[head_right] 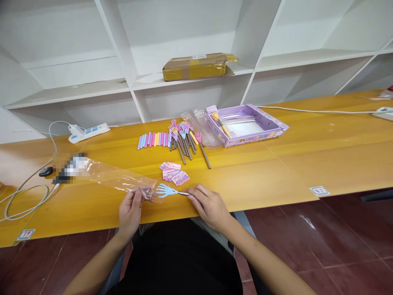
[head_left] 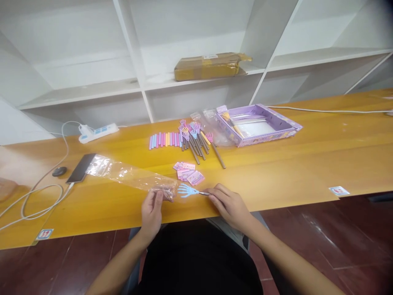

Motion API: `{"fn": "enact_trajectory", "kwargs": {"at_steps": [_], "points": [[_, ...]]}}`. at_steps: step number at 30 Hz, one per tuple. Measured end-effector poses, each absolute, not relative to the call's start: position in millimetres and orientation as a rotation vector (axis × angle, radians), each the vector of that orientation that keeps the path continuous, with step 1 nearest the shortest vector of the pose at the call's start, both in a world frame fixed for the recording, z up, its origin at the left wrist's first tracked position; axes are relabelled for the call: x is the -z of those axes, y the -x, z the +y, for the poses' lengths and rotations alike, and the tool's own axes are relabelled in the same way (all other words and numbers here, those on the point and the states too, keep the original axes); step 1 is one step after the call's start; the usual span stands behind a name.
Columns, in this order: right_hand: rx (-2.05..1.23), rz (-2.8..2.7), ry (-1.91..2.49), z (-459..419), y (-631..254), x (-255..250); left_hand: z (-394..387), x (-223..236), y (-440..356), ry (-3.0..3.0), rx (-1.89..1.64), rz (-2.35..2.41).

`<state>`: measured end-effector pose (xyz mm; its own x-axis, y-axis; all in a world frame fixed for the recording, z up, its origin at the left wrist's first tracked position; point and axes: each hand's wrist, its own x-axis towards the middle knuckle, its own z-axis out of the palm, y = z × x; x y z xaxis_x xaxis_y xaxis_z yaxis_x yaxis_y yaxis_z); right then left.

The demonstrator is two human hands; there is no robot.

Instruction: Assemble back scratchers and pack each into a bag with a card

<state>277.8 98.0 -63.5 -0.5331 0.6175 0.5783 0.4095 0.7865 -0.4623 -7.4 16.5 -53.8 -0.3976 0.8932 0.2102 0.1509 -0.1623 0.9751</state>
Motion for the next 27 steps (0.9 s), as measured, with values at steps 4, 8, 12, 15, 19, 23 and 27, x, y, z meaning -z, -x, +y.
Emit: {"fn": "enact_trajectory", "kwargs": {"at_steps": [4,8,12,15,19,23,27], "points": [[-0.354,-2.214,0.766,97,-277,61,16,61,10,-1.184,-1.642,1.563],[-0.380,-2.236,0.748,97,-278,59,15,59,8,-1.180,-1.593,1.533],[-0.368,-2.255,0.752,96,-278,58,14,47,2,-1.224,-1.516,1.409],[-0.365,-2.260,0.748,97,-278,59,14,41,0,-1.258,-1.498,1.349],[-0.354,-2.258,0.733,97,-278,59,15,42,1,-1.308,-1.438,1.307],[-0.364,-2.268,0.723,98,-278,58,16,44,2,-1.378,-1.289,1.300],[-0.375,-2.272,0.710,98,-279,59,17,43,4,-1.488,-1.132,1.339]]}}
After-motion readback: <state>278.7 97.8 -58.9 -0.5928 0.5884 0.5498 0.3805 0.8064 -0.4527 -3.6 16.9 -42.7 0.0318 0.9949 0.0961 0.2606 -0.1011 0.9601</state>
